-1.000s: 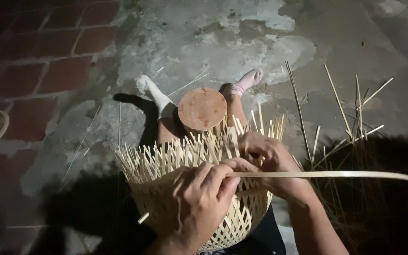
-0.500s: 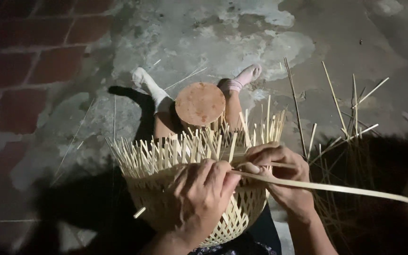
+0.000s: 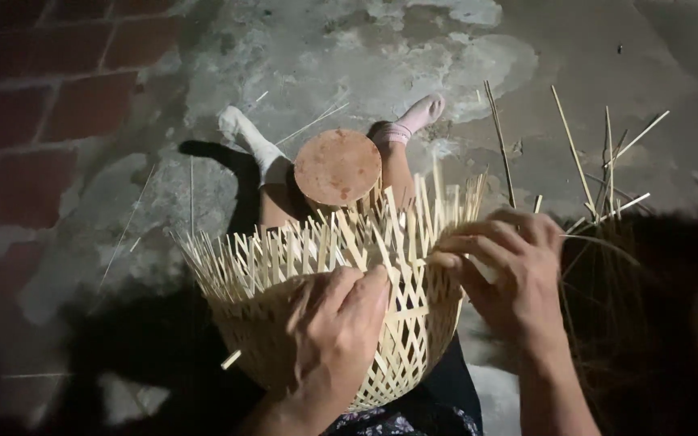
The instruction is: Weaving thin bamboo strips around a wooden mold to create a basket structure while sitting on the floor.
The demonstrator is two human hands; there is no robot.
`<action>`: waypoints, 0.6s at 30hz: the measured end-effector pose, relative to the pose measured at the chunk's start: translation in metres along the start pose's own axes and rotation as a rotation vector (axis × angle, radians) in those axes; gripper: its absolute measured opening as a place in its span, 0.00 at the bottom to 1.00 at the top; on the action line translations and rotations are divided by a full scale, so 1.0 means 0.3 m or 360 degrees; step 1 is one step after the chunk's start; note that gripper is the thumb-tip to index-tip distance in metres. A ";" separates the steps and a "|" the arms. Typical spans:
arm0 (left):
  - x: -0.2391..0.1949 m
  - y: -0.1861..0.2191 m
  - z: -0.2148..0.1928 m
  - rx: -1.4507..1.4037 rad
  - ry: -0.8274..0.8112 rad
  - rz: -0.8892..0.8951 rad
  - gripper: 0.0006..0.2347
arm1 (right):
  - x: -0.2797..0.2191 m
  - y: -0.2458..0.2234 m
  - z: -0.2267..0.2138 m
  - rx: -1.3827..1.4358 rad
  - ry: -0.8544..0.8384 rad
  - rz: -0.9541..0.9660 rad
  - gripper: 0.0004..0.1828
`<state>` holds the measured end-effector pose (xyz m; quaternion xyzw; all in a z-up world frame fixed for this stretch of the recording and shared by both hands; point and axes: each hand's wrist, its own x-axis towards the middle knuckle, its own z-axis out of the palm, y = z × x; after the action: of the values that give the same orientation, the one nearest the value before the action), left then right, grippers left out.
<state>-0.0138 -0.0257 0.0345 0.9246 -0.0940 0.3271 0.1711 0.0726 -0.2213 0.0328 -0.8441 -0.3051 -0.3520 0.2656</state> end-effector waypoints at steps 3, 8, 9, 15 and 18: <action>0.002 -0.005 0.003 -0.0076 0.0054 -0.0031 0.09 | -0.008 0.041 0.017 0.0394 -0.0368 0.0412 0.07; 0.013 0.001 -0.051 -0.0095 -0.0216 -0.0032 0.06 | -0.105 0.069 0.076 0.1241 -0.0641 0.1118 0.06; -0.010 -0.009 -0.026 -0.0014 -0.0279 -0.0016 0.05 | -0.140 0.088 0.100 0.1458 -0.0622 0.1097 0.06; -0.139 -0.044 -0.241 -0.0101 0.0116 -0.0108 0.12 | -0.192 0.077 0.194 0.1676 -0.0143 0.0787 0.06; -0.322 -0.330 -0.307 -0.0644 0.0422 -0.0793 0.17 | -0.212 0.056 0.206 0.1667 -0.0027 0.0727 0.06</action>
<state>-0.1126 0.1065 0.0148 0.8160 0.0948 0.3673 0.4362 0.0752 -0.2124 -0.0572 -0.6471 -0.2507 -0.0806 0.7155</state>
